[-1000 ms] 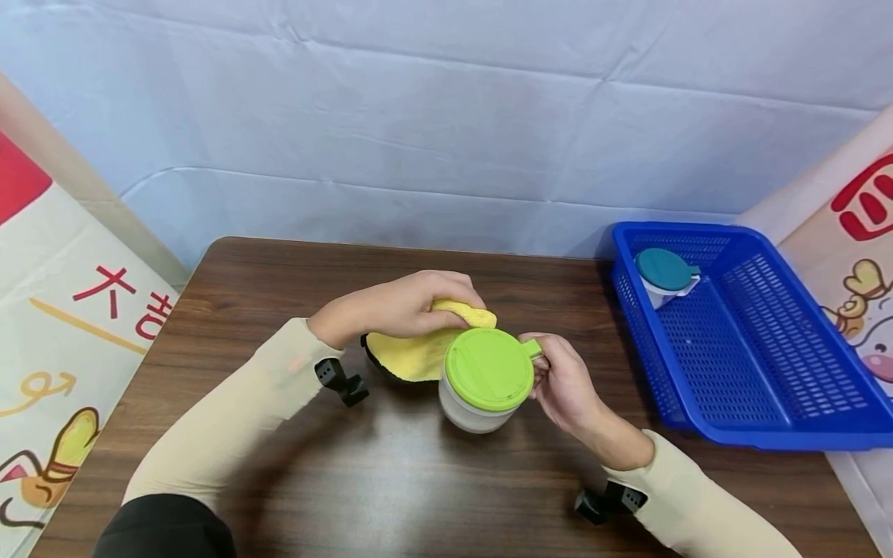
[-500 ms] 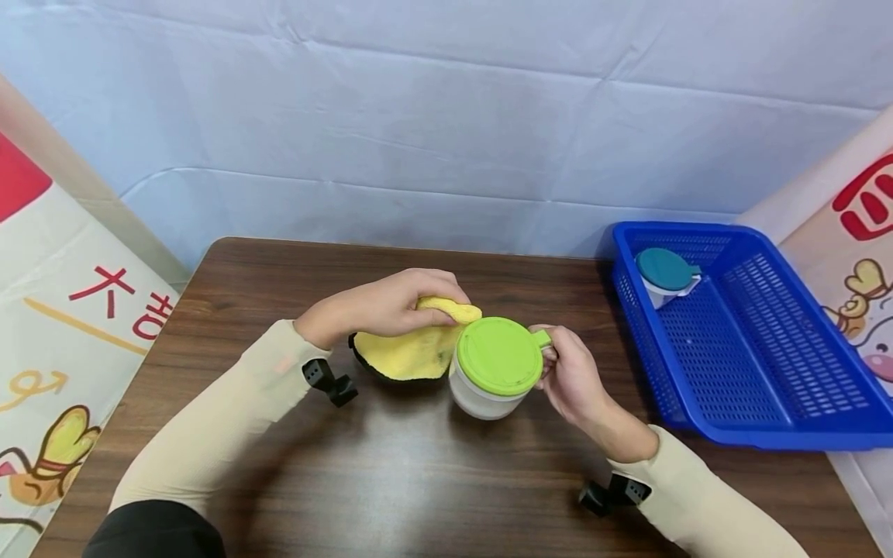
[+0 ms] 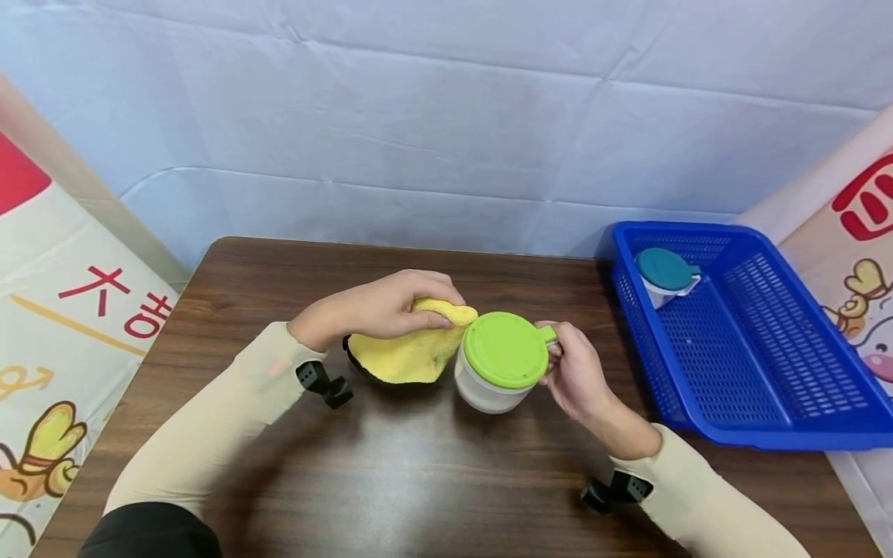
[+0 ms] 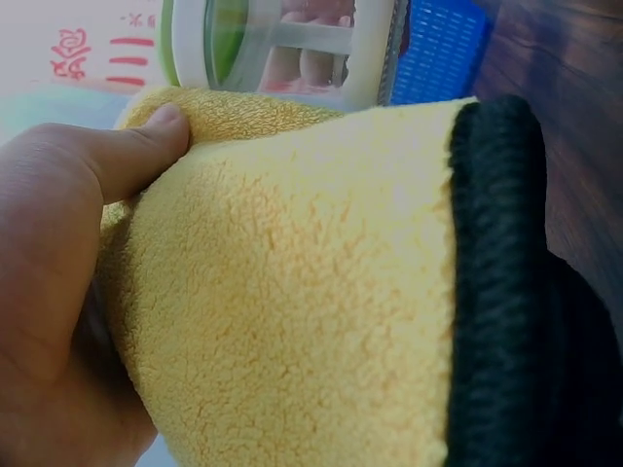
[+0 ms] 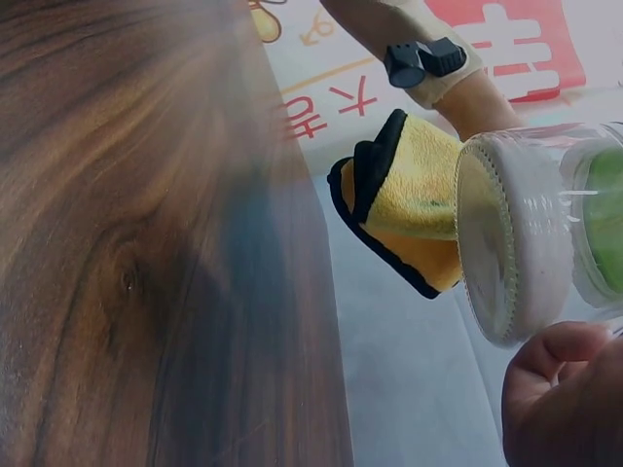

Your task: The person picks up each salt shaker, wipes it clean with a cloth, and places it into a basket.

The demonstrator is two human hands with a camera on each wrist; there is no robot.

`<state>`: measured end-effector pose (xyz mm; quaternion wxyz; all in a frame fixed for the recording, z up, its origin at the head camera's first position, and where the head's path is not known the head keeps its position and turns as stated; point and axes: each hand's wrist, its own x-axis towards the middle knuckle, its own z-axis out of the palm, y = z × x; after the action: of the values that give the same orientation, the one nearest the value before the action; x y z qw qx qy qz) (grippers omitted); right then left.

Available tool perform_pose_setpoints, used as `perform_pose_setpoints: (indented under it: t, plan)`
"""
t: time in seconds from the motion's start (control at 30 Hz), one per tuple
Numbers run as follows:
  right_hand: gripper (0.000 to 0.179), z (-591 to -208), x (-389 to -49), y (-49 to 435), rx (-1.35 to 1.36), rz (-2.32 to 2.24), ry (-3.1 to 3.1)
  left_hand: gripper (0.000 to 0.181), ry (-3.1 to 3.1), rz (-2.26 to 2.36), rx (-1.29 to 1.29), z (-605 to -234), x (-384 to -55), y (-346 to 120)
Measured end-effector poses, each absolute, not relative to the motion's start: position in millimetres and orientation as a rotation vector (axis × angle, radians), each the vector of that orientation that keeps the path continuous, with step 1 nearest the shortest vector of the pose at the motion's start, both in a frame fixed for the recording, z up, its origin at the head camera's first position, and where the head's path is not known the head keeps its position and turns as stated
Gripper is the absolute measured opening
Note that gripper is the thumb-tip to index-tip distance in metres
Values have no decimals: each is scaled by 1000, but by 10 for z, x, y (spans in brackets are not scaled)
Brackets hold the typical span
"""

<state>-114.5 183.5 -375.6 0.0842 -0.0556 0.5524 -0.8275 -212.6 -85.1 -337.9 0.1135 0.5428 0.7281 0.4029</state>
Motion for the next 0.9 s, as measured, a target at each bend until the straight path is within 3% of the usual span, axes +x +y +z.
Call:
perform_pose_setpoints:
  t: [0.9]
  plan:
    - [32,-3760,-1207,1926,-70,-2517,1638,8,2109,1134,1542,-3357,-2035,-929]
